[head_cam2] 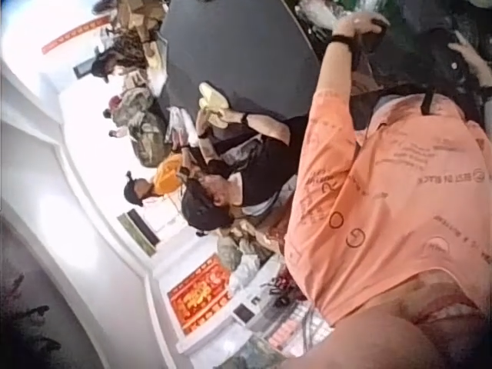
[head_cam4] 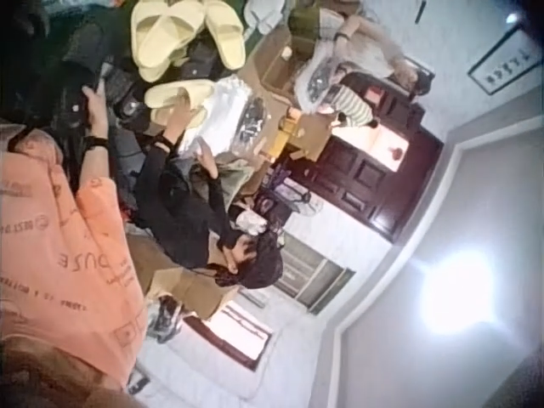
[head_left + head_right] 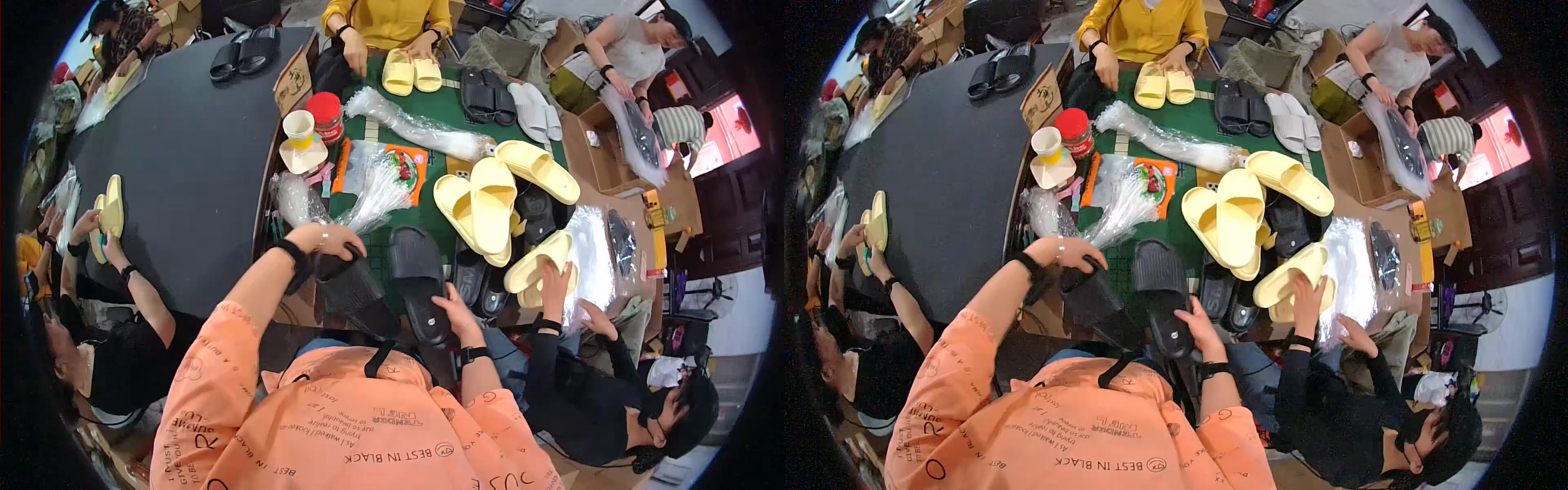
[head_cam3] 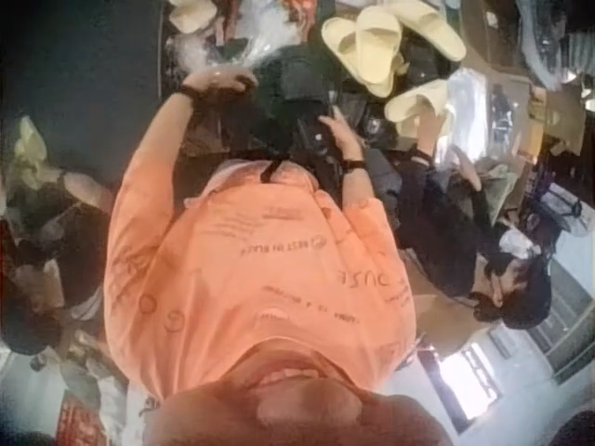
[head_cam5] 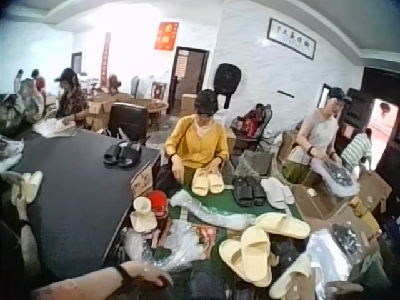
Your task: The recorder is packing yellow and black sandals into plastic bags and boxes alongside other workers in a warehouse environment.
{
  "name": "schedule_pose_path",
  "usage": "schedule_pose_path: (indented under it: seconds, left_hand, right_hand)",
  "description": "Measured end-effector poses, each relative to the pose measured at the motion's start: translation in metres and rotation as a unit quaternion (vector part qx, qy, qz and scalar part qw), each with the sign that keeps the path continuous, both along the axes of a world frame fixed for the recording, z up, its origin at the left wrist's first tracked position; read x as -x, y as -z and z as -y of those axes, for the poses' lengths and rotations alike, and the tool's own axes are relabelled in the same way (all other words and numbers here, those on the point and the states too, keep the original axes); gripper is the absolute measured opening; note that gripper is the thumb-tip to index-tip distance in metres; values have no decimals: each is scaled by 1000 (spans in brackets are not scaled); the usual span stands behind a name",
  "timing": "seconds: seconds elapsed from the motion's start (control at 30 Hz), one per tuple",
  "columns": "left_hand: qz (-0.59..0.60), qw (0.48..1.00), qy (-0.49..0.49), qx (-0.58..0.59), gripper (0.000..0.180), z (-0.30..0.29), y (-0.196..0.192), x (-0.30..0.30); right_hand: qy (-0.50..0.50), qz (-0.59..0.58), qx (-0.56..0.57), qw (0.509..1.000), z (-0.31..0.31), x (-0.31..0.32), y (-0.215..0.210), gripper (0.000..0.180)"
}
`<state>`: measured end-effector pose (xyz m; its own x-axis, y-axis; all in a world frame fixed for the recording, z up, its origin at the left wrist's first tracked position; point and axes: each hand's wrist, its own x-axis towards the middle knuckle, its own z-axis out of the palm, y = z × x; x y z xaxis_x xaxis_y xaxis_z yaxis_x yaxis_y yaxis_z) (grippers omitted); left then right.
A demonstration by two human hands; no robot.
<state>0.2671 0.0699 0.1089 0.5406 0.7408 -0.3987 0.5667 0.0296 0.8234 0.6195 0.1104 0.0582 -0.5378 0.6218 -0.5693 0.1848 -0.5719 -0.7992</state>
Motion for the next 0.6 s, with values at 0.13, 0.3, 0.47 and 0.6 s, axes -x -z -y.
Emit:
schedule_pose_path:
  seconds: [0.13, 0.3, 0.47, 0.6]
  left_hand:
    - [-106, 994, -27, -9, 35, -20, 35, -33]
    - [-237, 877, -295, -297, 23, -8, 62, -81]
    - [-220, 750, -528, -332, 21, 12, 52, -79]
    - [-205, 702, -667, -142, 19, 31, 57, -69]
  right_hand:
    - [79, 83, 53, 992, 23, 0, 43, 45]
    - [43, 317, -255, 912, 36, 12, 55, 52]
    - [49, 417, -456, 785, 19, 41, 19, 47]
    - [75, 207, -525, 822, -24, 94, -15, 13]
